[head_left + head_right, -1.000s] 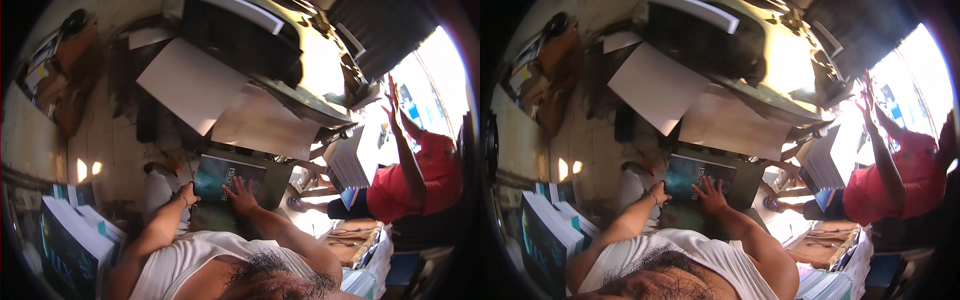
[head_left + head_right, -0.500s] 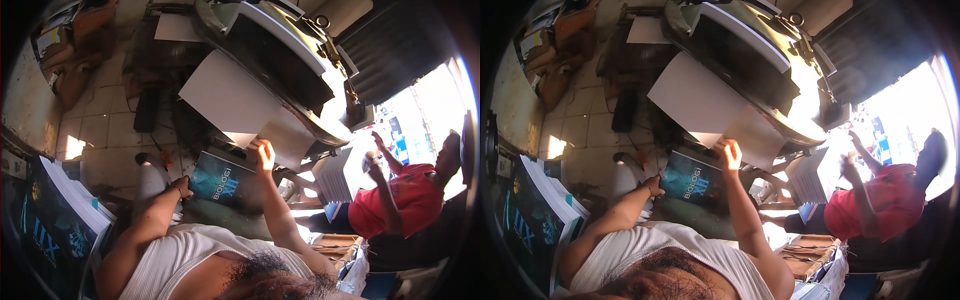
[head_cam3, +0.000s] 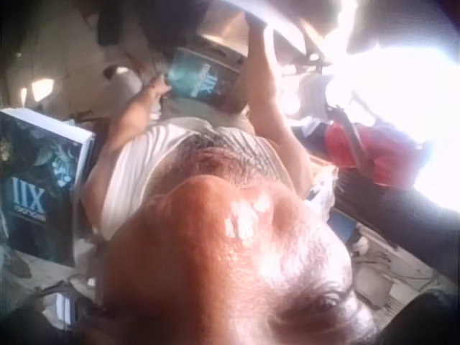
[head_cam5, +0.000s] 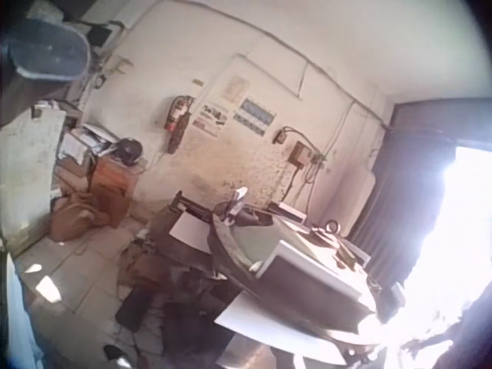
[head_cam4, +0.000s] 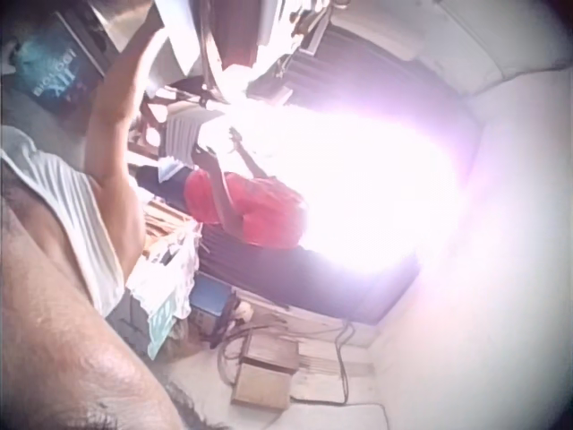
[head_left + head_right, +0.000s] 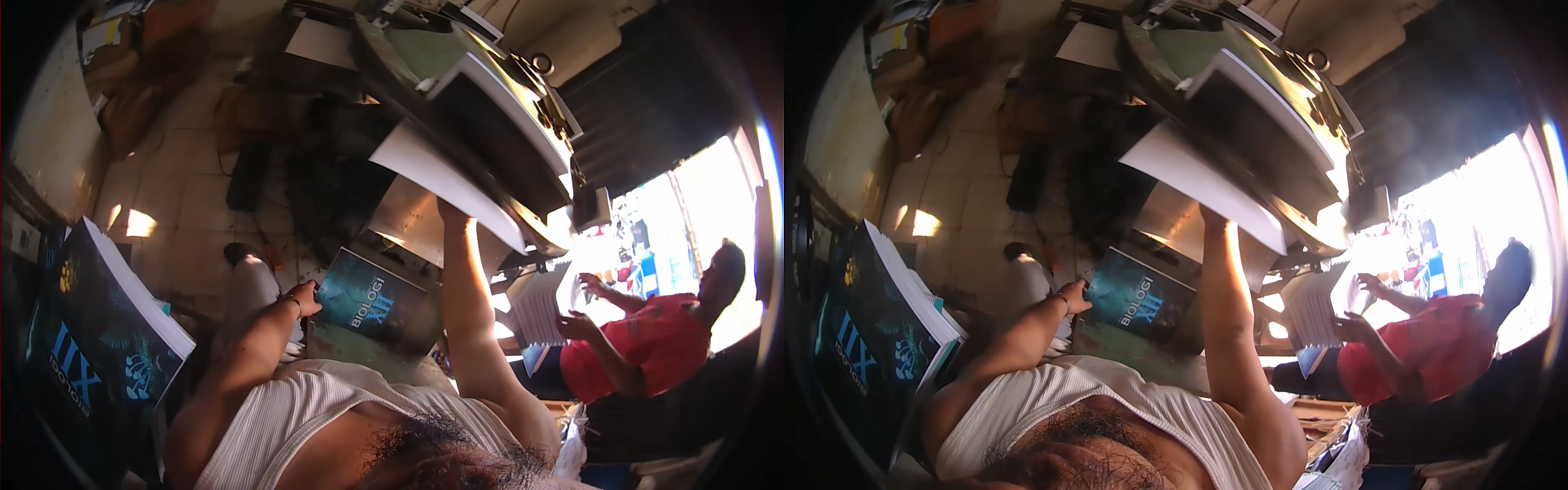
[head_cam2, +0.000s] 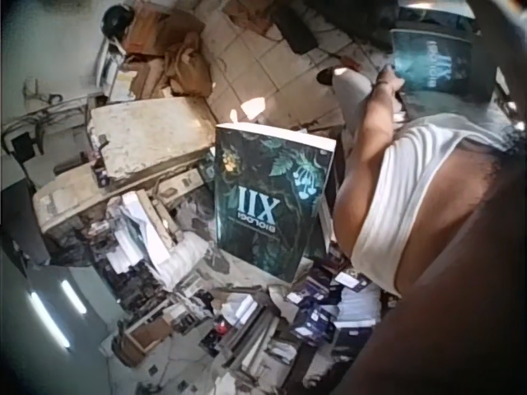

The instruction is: The person places book covers one by one into a printing machine, aligning them before the machine processes them, and then removes the covers to stack them.

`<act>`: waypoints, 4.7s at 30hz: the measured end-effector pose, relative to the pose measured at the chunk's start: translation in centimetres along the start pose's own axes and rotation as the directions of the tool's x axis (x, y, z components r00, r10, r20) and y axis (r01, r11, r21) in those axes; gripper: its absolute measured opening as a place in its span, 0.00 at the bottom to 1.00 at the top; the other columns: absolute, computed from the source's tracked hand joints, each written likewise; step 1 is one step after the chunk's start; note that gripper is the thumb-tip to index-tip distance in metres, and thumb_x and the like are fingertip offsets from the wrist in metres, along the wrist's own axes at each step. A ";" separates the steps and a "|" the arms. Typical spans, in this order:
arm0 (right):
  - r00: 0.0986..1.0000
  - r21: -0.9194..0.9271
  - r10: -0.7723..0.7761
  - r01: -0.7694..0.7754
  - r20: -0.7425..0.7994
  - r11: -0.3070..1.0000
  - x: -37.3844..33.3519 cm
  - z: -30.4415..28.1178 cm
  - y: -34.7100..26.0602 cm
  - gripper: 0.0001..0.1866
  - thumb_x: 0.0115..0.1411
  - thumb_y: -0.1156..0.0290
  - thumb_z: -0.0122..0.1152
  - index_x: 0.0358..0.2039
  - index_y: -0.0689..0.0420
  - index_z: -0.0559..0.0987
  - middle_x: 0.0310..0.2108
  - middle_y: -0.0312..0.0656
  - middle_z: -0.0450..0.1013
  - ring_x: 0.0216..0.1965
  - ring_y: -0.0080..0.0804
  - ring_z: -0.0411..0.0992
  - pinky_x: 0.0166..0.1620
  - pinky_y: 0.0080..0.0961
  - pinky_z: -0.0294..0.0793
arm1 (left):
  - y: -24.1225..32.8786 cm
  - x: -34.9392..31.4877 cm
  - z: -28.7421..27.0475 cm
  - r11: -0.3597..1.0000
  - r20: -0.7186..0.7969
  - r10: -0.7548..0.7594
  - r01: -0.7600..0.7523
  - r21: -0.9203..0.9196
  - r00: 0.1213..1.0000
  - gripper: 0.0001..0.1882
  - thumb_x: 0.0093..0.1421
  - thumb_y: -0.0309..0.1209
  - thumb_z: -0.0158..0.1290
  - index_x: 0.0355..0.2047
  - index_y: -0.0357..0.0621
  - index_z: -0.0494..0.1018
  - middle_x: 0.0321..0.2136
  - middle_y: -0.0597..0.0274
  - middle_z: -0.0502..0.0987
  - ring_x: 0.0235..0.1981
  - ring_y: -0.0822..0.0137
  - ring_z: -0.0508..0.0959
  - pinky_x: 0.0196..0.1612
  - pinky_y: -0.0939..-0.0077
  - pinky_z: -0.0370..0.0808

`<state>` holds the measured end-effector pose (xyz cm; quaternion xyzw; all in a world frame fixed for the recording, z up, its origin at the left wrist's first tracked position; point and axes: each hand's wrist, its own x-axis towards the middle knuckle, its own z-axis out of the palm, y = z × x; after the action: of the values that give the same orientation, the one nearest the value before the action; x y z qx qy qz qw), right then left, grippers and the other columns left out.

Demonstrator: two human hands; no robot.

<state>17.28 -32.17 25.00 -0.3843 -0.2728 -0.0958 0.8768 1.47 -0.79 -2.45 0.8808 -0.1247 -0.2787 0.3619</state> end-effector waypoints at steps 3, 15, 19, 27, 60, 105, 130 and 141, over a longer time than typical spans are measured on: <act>0.984 0.167 0.031 -0.002 -0.173 0.986 0.7 1.4 -0.6 0.27 0.59 0.57 0.57 0.58 0.53 0.71 0.61 0.44 0.66 0.64 0.44 0.60 0.67 0.50 0.54 | -0.5 -0.4 0.0 1.000 0.014 -0.001 0.001 -0.003 1.000 0.31 0.48 0.39 0.63 0.50 0.41 0.68 0.44 0.48 0.78 0.49 0.51 0.77 0.52 0.63 0.74; 0.944 -0.634 -0.122 -0.107 -0.307 0.766 -2.0 -2.6 -7.1 0.22 0.58 0.68 0.55 0.53 0.63 0.73 0.54 0.48 0.72 0.58 0.45 0.67 0.69 0.48 0.51 | -0.8 1.0 2.0 0.900 -0.006 -0.054 0.046 -0.434 0.998 0.19 0.46 0.27 0.64 0.39 0.42 0.72 0.35 0.52 0.79 0.38 0.57 0.79 0.42 0.62 0.75; 0.935 0.004 0.104 -0.109 -0.338 0.994 -2.6 0.7 -6.8 0.25 0.57 0.69 0.56 0.55 0.64 0.71 0.57 0.49 0.69 0.59 0.47 0.66 0.69 0.48 0.51 | -1.2 -0.3 0.4 0.982 -0.052 -0.006 -0.004 -0.189 0.999 0.21 0.49 0.35 0.66 0.42 0.42 0.75 0.42 0.50 0.79 0.46 0.52 0.78 0.50 0.62 0.73; 0.716 0.139 0.293 -0.267 -0.633 0.954 -10.0 -5.8 -5.6 0.14 0.61 0.58 0.57 0.35 0.55 0.80 0.34 0.45 0.79 0.33 0.40 0.78 0.31 0.29 0.78 | -0.9 0.7 -0.1 0.989 0.058 -0.047 0.055 -0.140 0.997 0.23 0.50 0.38 0.65 0.46 0.43 0.76 0.45 0.51 0.79 0.49 0.53 0.77 0.53 0.62 0.73; 0.265 -0.229 -0.152 -0.949 -0.952 -0.216 -37.0 1.4 4.4 0.62 0.43 0.59 0.73 0.70 0.48 0.39 0.63 0.60 0.58 0.63 0.59 0.60 0.62 0.47 0.62 | 0.1 -1.2 0.5 0.990 0.183 0.108 -0.123 0.072 0.977 0.22 0.47 0.41 0.62 0.33 0.32 0.76 0.31 0.44 0.81 0.34 0.53 0.82 0.41 0.63 0.78; 0.868 0.277 0.392 -0.313 -0.305 0.909 -8.8 1.8 3.5 0.20 0.59 0.72 0.57 0.53 0.57 0.73 0.48 0.45 0.74 0.47 0.40 0.73 0.52 0.36 0.75 | -1.2 0.4 1.0 0.997 0.129 -0.022 0.012 0.076 0.991 0.37 0.43 0.42 0.70 0.52 0.40 0.69 0.50 0.49 0.75 0.53 0.54 0.75 0.55 0.64 0.72; 0.940 0.110 -0.008 0.049 -0.342 0.993 0.1 3.6 -1.6 0.17 0.54 0.80 0.54 0.45 0.55 0.76 0.48 0.41 0.73 0.53 0.42 0.68 0.65 0.52 0.58 | -1.1 0.6 0.2 0.968 0.025 0.083 -0.074 -0.238 0.996 0.27 0.50 0.30 0.63 0.50 0.40 0.70 0.45 0.53 0.79 0.47 0.56 0.79 0.52 0.66 0.74; 0.938 0.180 0.033 0.031 -0.344 0.983 -2.8 -2.2 -6.3 0.19 0.53 0.83 0.54 0.47 0.60 0.75 0.50 0.44 0.73 0.58 0.47 0.65 0.68 0.56 0.53 | -1.4 1.1 0.8 0.945 0.017 0.140 -0.128 -0.302 0.990 0.26 0.50 0.28 0.62 0.50 0.38 0.69 0.43 0.53 0.80 0.45 0.60 0.80 0.49 0.68 0.74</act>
<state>13.42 -38.15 26.13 -0.2797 -0.1222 -0.1360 0.9425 1.92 -0.66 -4.34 0.7996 -0.1473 -0.2861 0.5071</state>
